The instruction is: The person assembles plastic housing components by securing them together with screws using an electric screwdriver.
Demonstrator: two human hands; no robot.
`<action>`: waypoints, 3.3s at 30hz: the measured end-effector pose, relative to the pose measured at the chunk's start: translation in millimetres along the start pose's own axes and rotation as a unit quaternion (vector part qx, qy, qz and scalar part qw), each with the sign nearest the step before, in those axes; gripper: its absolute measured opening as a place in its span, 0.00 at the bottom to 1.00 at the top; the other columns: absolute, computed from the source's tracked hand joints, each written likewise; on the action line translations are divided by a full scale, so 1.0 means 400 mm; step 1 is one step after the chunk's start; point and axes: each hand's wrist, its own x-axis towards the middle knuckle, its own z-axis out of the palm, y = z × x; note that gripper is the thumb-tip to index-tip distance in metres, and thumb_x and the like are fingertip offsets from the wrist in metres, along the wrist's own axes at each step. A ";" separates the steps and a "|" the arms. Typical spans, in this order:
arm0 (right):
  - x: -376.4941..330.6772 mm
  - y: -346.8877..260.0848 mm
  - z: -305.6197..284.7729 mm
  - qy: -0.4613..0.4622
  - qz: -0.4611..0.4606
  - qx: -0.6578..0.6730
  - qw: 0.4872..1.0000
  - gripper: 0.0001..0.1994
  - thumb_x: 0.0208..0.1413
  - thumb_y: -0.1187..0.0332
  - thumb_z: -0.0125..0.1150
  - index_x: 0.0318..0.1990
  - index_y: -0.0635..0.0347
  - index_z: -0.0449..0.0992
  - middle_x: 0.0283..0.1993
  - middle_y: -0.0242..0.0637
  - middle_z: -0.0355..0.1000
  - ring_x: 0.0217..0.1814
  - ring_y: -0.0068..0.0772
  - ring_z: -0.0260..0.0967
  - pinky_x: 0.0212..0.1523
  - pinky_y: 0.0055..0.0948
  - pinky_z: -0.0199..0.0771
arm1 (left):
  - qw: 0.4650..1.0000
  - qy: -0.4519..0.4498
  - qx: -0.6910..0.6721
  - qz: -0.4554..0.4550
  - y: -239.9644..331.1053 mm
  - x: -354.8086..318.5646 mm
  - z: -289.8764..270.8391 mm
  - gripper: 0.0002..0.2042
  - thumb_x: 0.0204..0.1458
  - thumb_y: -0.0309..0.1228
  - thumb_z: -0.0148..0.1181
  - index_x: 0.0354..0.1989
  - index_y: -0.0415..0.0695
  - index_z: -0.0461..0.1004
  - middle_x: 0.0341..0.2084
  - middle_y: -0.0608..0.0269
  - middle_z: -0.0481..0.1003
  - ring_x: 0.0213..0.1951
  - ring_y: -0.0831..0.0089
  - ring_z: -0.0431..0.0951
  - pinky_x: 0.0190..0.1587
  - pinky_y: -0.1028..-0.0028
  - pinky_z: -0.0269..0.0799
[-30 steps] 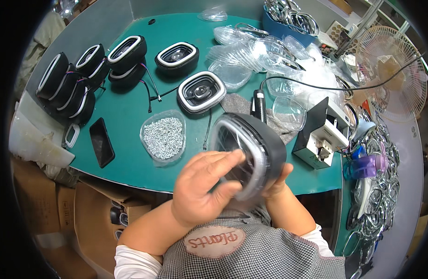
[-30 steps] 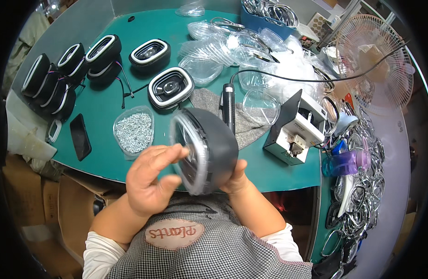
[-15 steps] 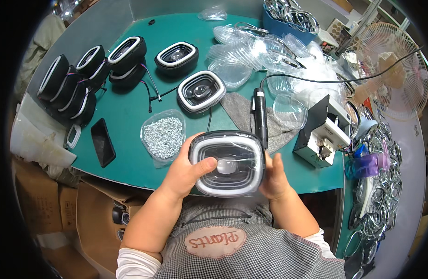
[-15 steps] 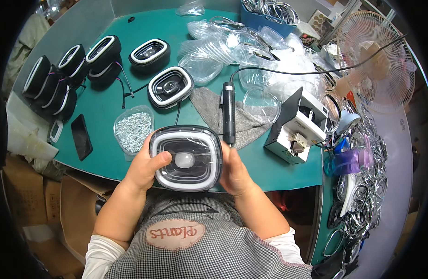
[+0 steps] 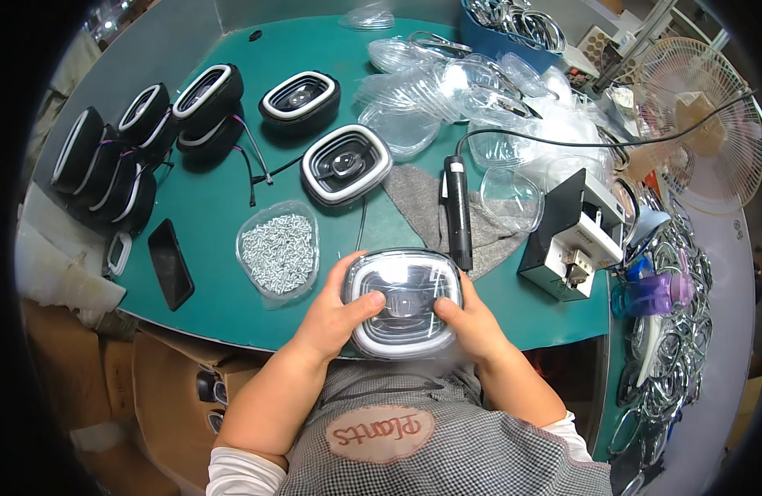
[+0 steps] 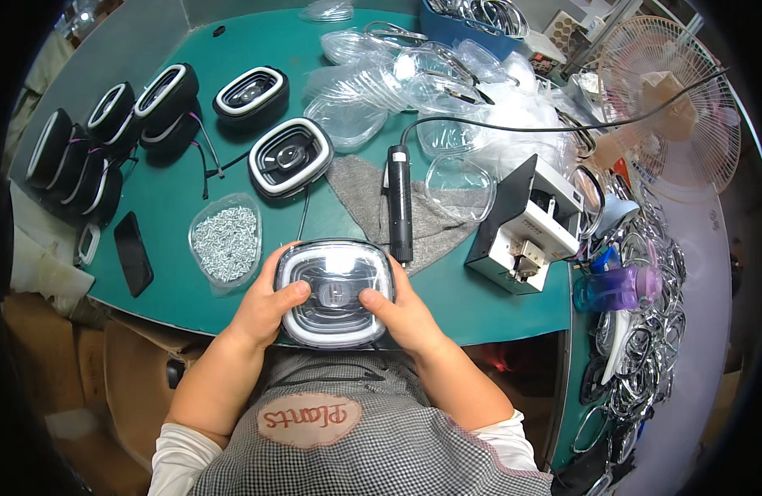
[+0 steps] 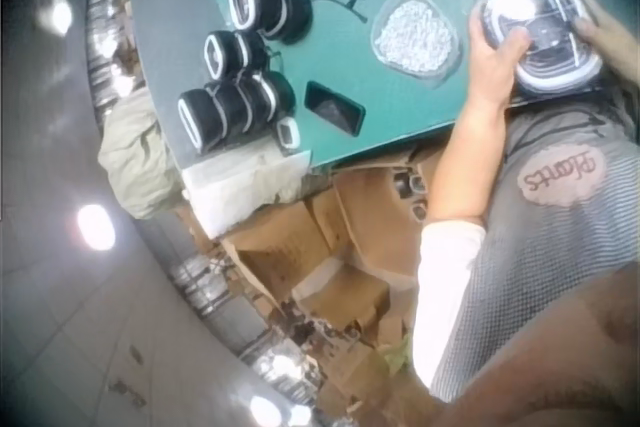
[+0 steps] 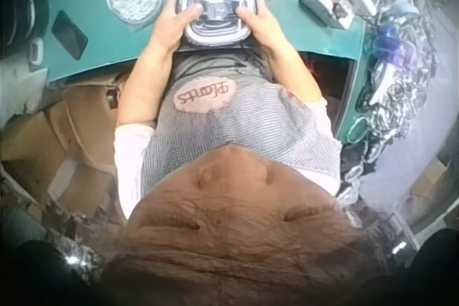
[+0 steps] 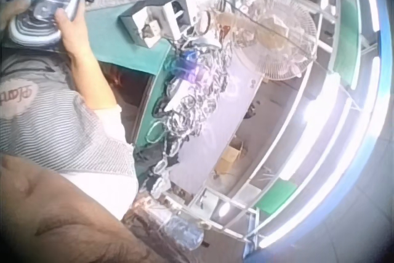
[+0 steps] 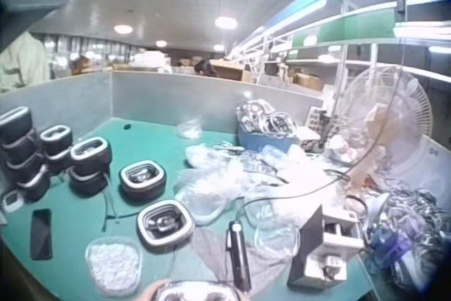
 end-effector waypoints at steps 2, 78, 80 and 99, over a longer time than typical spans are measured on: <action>-0.005 -0.029 -0.009 0.018 -0.002 -0.044 0.999 0.46 0.52 0.52 0.69 0.70 0.68 0.49 0.62 0.50 0.64 0.65 0.41 0.62 0.66 0.38 0.59 | 1.000 0.018 -0.003 -0.009 -0.004 0.007 -0.003 0.39 0.49 0.34 0.69 0.66 0.36 0.54 0.55 0.51 0.67 0.56 0.66 0.68 0.60 0.67 0.64; -0.141 -0.138 -0.027 -0.048 -0.444 -0.412 0.794 0.16 0.51 0.66 0.70 0.44 0.67 0.76 0.40 0.48 0.79 0.46 0.47 0.79 0.46 0.37 0.80 | 0.749 0.069 0.472 0.460 0.098 -0.188 0.028 0.17 0.51 0.42 0.67 0.42 0.44 0.76 0.34 0.61 0.78 0.38 0.61 0.80 0.40 0.68 0.78; -0.141 -0.133 -0.029 -0.046 -0.446 -0.405 0.797 0.16 0.51 0.66 0.70 0.44 0.67 0.75 0.40 0.48 0.79 0.46 0.47 0.79 0.46 0.36 0.81 | 0.748 0.054 0.481 0.454 0.100 -0.195 0.030 0.18 0.49 0.42 0.68 0.42 0.44 0.76 0.34 0.62 0.78 0.37 0.61 0.80 0.39 0.68 0.77; -0.158 -0.111 -0.034 -0.039 -0.305 -0.343 0.887 0.10 0.50 0.71 0.68 0.37 0.66 0.75 0.30 0.38 0.78 0.31 0.35 0.79 0.33 0.27 0.77 | 0.926 0.056 0.275 0.252 0.066 -0.183 0.003 0.18 0.56 0.40 0.65 0.42 0.36 0.75 0.24 0.69 0.70 0.28 0.80 0.69 0.32 0.80 0.66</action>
